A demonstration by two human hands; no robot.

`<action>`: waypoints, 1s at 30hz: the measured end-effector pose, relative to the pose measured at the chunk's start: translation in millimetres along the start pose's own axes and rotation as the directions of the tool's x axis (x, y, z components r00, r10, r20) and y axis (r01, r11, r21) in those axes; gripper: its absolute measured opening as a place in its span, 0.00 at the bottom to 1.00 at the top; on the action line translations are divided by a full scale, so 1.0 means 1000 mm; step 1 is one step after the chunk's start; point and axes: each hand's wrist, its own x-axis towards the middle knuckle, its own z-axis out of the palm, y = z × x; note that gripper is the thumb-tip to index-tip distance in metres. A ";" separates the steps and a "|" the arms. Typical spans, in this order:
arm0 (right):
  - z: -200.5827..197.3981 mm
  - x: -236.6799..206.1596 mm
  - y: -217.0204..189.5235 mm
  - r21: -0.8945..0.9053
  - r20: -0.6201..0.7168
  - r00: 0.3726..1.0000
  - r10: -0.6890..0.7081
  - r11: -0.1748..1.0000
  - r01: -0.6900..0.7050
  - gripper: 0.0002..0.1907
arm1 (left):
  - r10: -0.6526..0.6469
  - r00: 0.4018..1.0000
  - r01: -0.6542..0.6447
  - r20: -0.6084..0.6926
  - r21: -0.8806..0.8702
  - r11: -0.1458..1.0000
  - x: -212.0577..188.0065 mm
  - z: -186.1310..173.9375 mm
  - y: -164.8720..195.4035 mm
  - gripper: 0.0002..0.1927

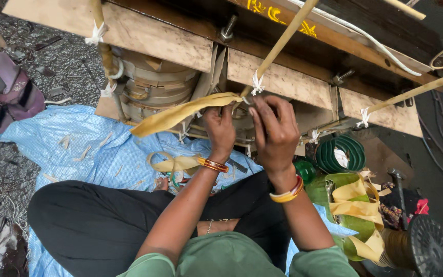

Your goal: The person sits on a blue tarp and wraps a long beige strip around cylindrical wooden frames mounted on a wooden structure. They repeatedly pull, fold, and tuck the strip to secure it around the frames.

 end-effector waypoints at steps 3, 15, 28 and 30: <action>0.022 -0.007 0.022 0.029 -0.001 1.000 -0.012 1.000 0.012 0.12 | -0.031 1.000 0.031 0.004 -0.032 0.999 0.001 -0.002 -0.005 0.07; 0.058 -0.023 0.019 0.214 -0.153 0.959 0.238 0.955 -0.203 0.12 | -0.122 0.992 0.123 0.042 -0.019 0.992 0.014 0.003 0.036 0.08; 0.053 -0.010 0.026 0.435 0.000 0.899 0.438 0.810 -0.394 0.08 | -0.052 0.999 0.052 -0.003 0.058 0.997 0.008 0.002 0.047 0.07; 0.050 -0.009 0.025 0.417 0.015 0.894 0.448 0.810 -0.413 0.09 | -0.032 0.999 0.034 -0.018 0.093 0.995 0.008 0.004 0.046 0.06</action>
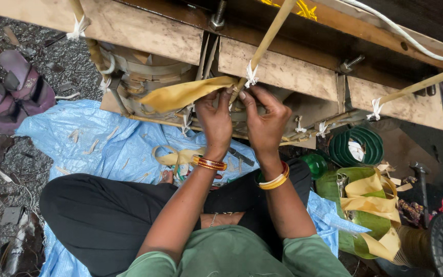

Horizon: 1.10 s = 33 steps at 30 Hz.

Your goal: The person sits on a blue tarp and wraps a long beige strip around cylindrical wooden frames mounted on a wooden structure. They repeatedly pull, fold, and tuck the strip to secure it around the frames.

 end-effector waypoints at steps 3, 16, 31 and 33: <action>0.002 -0.001 -0.003 -0.018 -0.002 0.999 0.041 0.999 -0.041 0.10 | 0.031 0.998 -0.031 -0.046 -0.016 0.999 -0.001 0.008 0.000 0.06; 0.000 -0.004 -0.008 -0.121 0.016 0.994 -0.109 0.987 0.110 0.07 | -0.001 0.972 -0.047 -0.235 -0.200 0.979 -0.008 0.023 -0.017 0.10; 0.012 -0.018 0.014 0.301 0.007 0.988 0.153 0.942 -0.148 0.11 | 0.374 0.927 -0.338 0.005 0.443 0.830 -0.014 0.018 0.014 0.13; 0.013 -0.020 0.020 0.393 0.033 0.986 0.163 0.905 -0.163 0.10 | 0.429 0.903 -0.390 0.015 0.447 0.805 -0.017 0.021 0.018 0.14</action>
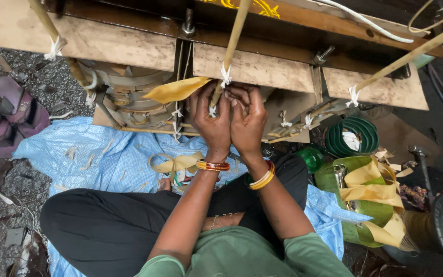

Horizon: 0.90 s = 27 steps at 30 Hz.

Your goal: The person sits on a blue tarp and wraps a long beige strip around cylindrical wooden frames mounted on a wooden structure. They repeatedly pull, fold, and tuck the strip to secure it around the frames.

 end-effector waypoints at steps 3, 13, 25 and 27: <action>-0.003 0.002 0.008 0.064 0.036 0.999 -0.021 0.998 0.018 0.11 | 0.111 0.993 -0.109 -0.027 0.058 0.992 0.000 0.002 0.002 0.16; -0.008 0.001 0.008 0.186 0.111 0.994 -0.008 0.982 -0.012 0.16 | -0.035 0.999 0.035 -0.008 0.053 0.998 -0.005 0.007 -0.005 0.18; -0.026 0.017 -0.011 -0.289 0.228 0.926 -0.300 0.888 0.359 0.18 | -0.289 0.922 0.307 0.256 -0.034 0.951 0.025 -0.004 -0.001 0.09; -0.030 0.020 -0.014 -0.365 0.248 0.912 -0.327 0.840 0.400 0.17 | -0.251 0.925 0.275 0.286 -0.049 0.960 0.030 -0.004 -0.003 0.10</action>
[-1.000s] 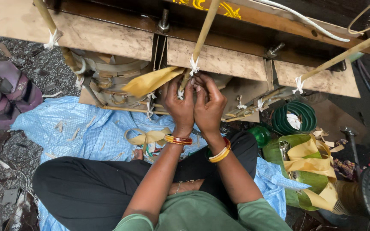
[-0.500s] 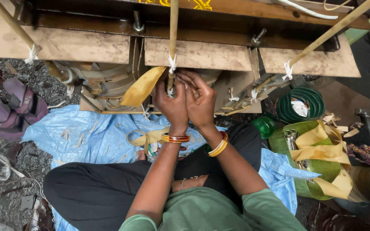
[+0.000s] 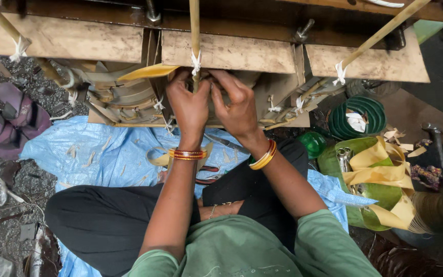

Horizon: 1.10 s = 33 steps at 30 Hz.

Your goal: The person sits on a blue tarp and wraps a long beige strip around cylindrical wooden frames mounted on a wooden structure. They repeatedly pull, fold, and tuck the strip to secure it around the frames.

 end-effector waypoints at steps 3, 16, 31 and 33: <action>-0.006 0.007 -0.002 -0.154 0.020 0.997 -0.074 0.985 0.076 0.16 | 0.108 0.994 -0.110 0.021 0.058 0.992 0.003 -0.001 0.002 0.09; -0.009 0.022 -0.006 -0.669 0.256 0.900 -0.352 0.608 0.427 0.07 | 0.250 0.963 -0.237 -0.098 0.126 0.963 -0.009 0.004 0.008 0.11; -0.014 0.022 -0.013 -0.675 0.307 0.891 -0.336 0.583 0.452 0.10 | 0.289 0.953 -0.269 -0.089 0.192 0.944 -0.010 -0.003 -0.004 0.20; -0.023 0.019 -0.022 -0.673 0.304 0.908 -0.288 0.610 0.419 0.12 | 0.277 0.958 -0.259 -0.071 0.200 0.945 -0.008 -0.004 -0.007 0.19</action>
